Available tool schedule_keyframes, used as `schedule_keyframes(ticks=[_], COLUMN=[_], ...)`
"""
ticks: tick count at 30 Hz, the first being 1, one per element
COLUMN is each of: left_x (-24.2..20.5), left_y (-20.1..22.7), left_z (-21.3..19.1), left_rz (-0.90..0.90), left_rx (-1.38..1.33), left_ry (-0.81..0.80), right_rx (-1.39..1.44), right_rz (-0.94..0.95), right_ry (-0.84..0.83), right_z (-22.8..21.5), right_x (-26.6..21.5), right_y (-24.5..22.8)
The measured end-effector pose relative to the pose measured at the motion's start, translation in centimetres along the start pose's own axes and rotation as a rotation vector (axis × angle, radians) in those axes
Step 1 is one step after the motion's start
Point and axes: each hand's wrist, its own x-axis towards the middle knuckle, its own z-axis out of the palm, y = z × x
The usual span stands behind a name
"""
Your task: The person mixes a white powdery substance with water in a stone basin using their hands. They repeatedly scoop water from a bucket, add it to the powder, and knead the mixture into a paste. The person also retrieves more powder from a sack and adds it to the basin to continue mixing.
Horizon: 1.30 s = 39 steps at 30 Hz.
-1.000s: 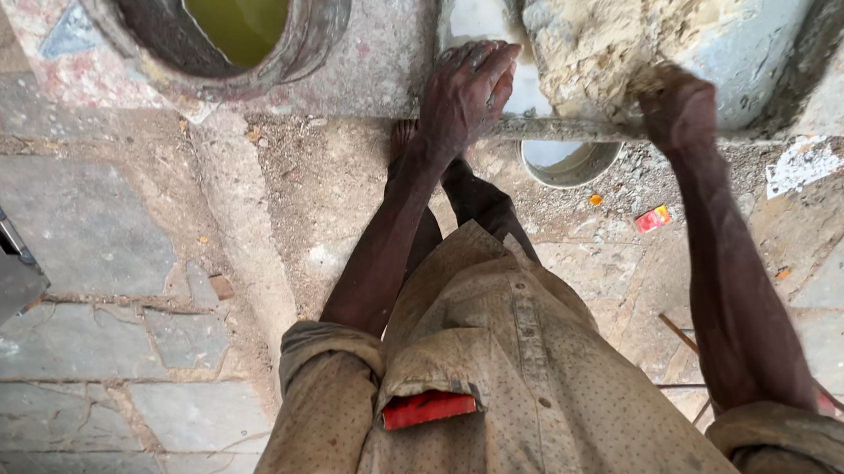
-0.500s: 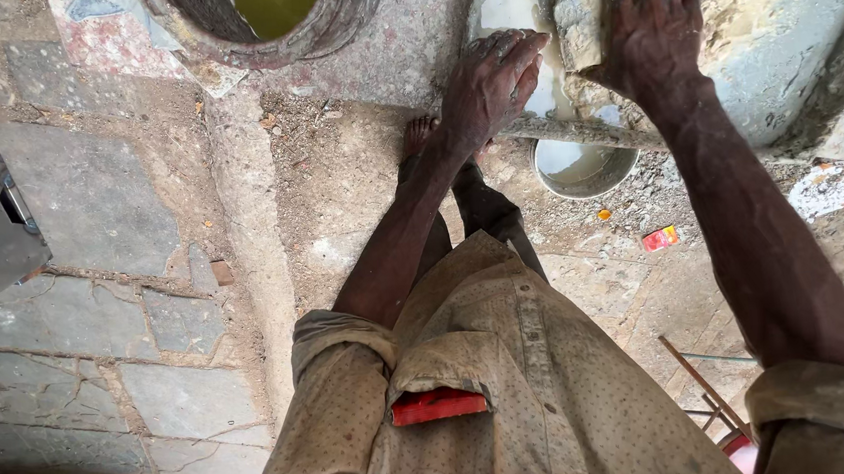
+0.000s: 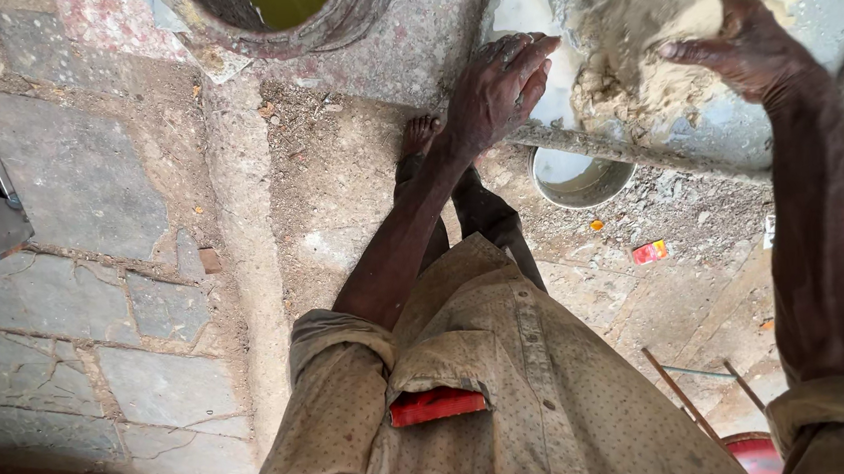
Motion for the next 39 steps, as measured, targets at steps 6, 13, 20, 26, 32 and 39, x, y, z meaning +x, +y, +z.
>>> schedule_keyframes(ticks=[6, 13, 20, 26, 32, 39], left_x=[-0.3, -0.3, -0.5, -0.9, -0.3, 0.3], left_y=[0.2, -0.9, -1.1, -1.0, -0.9, 0.3], left_z=[0.1, 0.5, 1.2, 1.1, 0.6, -0.3], left_rz=[-0.015, -0.074, -0.015, -0.060, -0.074, -0.035], left_rx=[-0.017, 0.013, 0.075, 0.039, 0.006, 0.078], left_ry=[0.025, -0.071, -0.062, -0.113, -0.108, -0.073], right_rx=[-0.530, -0.383, -0.588, -0.468, -0.619, -0.033], right_rz=[-0.224, -0.375, -0.332, 0.031, -0.240, -0.111], right_ry=[0.148, 0.354, 0.143, 0.081, 0.480, 1.031], right_z=[0.1, 1.4, 0.8, -0.7, 2.4, 8.7], right_x=[-0.2, -1.5, 1.2, 1.2, 2.8, 10.8], right_y=[0.7, -1.2, -6.7, -3.1, 4.0, 7.8])
